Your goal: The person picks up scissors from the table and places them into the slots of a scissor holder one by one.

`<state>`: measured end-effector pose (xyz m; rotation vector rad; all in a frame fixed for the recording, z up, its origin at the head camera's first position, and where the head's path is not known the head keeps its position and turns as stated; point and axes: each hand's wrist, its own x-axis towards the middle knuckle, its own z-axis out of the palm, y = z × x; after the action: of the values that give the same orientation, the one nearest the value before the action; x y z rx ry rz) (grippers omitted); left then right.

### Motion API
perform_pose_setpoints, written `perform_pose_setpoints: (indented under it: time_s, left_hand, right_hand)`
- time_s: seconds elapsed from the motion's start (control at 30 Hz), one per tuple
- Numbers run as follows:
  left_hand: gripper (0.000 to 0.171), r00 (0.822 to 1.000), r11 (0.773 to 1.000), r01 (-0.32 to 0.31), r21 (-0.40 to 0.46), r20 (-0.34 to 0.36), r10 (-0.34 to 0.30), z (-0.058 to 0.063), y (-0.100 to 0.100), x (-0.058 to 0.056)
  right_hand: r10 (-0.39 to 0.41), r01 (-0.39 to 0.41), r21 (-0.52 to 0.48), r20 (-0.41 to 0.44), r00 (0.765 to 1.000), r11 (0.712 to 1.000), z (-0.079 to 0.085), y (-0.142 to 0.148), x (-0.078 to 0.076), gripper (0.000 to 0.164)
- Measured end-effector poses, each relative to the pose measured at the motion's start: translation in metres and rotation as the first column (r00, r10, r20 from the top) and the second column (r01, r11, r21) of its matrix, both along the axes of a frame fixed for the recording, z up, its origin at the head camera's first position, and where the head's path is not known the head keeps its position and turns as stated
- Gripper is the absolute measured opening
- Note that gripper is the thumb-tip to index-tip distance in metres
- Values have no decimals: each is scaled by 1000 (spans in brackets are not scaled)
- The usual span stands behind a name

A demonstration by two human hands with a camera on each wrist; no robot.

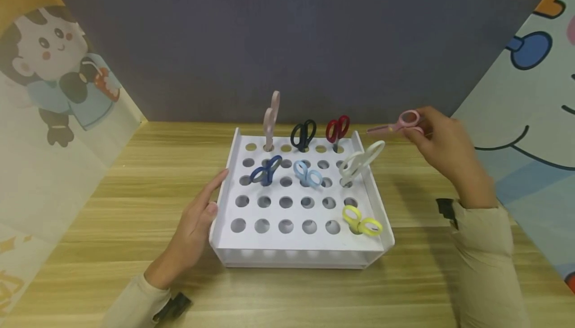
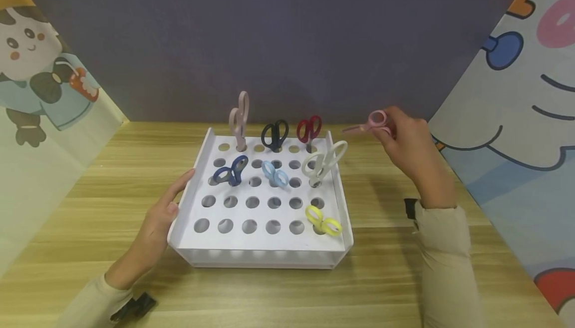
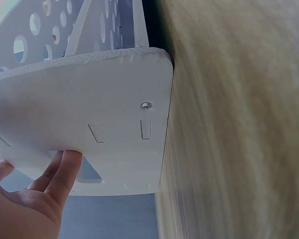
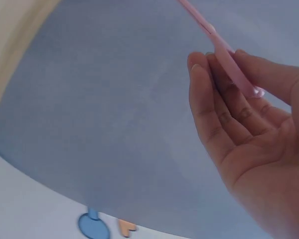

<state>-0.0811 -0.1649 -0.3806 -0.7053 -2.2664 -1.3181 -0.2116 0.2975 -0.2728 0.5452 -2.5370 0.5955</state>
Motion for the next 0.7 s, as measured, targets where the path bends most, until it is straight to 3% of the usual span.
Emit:
perform_pose_setpoints:
  time_s: [0.37, 0.7]
  left_hand:
    - [54, 999, 1000, -7, 4, 37, 7, 0, 0, 1]
    - [53, 998, 1000, -23, -11, 51, 23, 0, -1, 1]
  right_hand:
    - [52, -59, -31, -178, 983, 998, 26, -20, 38, 33]
    - [99, -140, -86, -369, 924, 986, 49, -40, 83, 43]
